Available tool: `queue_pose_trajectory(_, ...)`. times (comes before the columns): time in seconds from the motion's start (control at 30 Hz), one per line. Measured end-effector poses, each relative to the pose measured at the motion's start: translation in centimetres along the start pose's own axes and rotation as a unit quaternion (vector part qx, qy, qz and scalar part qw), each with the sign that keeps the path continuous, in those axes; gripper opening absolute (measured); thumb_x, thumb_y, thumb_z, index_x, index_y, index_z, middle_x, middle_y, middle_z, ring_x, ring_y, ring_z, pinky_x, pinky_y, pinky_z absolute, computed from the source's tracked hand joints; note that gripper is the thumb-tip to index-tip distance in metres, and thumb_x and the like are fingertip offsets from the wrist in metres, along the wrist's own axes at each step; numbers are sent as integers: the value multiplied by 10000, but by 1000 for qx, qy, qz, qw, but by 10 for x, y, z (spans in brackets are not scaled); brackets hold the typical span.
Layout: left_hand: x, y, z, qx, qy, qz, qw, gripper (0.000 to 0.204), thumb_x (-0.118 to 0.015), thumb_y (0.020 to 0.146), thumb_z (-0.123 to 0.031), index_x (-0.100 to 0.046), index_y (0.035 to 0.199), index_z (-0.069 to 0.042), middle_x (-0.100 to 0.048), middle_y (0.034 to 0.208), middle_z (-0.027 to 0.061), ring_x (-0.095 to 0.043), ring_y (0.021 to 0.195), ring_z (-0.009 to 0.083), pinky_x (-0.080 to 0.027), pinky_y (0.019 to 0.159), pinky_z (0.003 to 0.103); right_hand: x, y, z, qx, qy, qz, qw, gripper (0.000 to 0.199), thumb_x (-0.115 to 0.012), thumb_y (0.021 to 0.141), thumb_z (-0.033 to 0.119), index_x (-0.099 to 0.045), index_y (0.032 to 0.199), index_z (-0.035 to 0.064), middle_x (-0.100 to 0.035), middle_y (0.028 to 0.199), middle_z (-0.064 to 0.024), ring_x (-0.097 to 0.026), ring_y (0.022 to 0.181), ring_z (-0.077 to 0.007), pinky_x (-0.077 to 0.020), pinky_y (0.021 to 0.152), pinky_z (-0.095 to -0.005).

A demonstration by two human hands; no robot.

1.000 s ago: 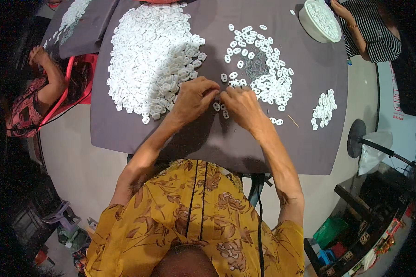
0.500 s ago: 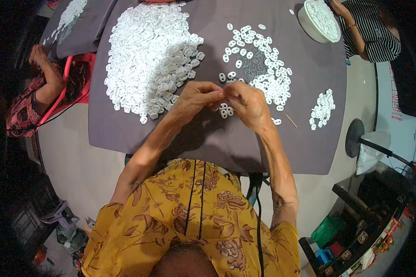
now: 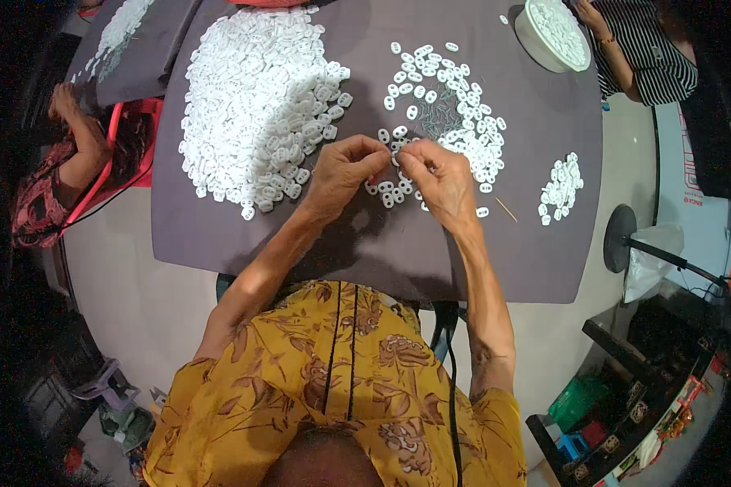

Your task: The recorder is manually assembling small grey components into white plastic clips at a workshop table.

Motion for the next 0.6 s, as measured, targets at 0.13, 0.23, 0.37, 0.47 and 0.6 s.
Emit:
queue_pose_trajectory(0.13,-1,0,1,-17,35,-31,999,118,-591,812,-112,-592,838,3,-562,691,-7,-474,586,39,-378,519,180,-2,-3,-6,17,30,-27,999,124,-563,809,132,-612,814,19,-536,610,14,-442,547,-57,-356,485,-218)
queue_pose_trajectory(0.23,-2,-2,-1,-50,49,-48,996,140,-596,782,-117,-597,789,24,-574,658,-9,-490,582,33,-403,508,187,-2,-5,-6,44,28,-43,998,131,-561,814,140,-607,797,18,-525,600,18,-429,535,-49,-343,474,-214)
queue_pose_trajectory(0.37,-1,-4,-3,-46,68,-61,995,150,-596,781,-121,-594,785,29,-576,657,-2,-496,591,40,-412,514,200,-4,-5,-5,-28,51,-23,998,140,-545,834,140,-599,791,19,-541,637,14,-445,566,-42,-342,502,-193)
queue_pose_trajectory(0.47,-7,-6,-8,-68,87,-60,992,154,-595,779,-122,-592,780,31,-578,655,6,-499,594,42,-419,522,205,-2,-6,-9,-57,32,-11,998,148,-531,848,138,-596,799,15,-564,677,2,-478,602,-48,-359,537,-185)
queue_pose_trajectory(0.6,-8,-4,-3,-49,70,-54,995,157,-587,779,-127,-588,774,30,-583,662,13,-498,593,44,-425,531,208,-2,-6,-19,-62,84,-30,994,135,-536,840,119,-595,787,10,-564,679,-4,-488,605,-53,-375,549,-188)
Point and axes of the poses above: each hand's wrist, its own y-axis towards the middle knuckle, its own x-axis out of the back of the hand, z = x × y, the point moved 7 cm from there along y, towards the middle knuckle
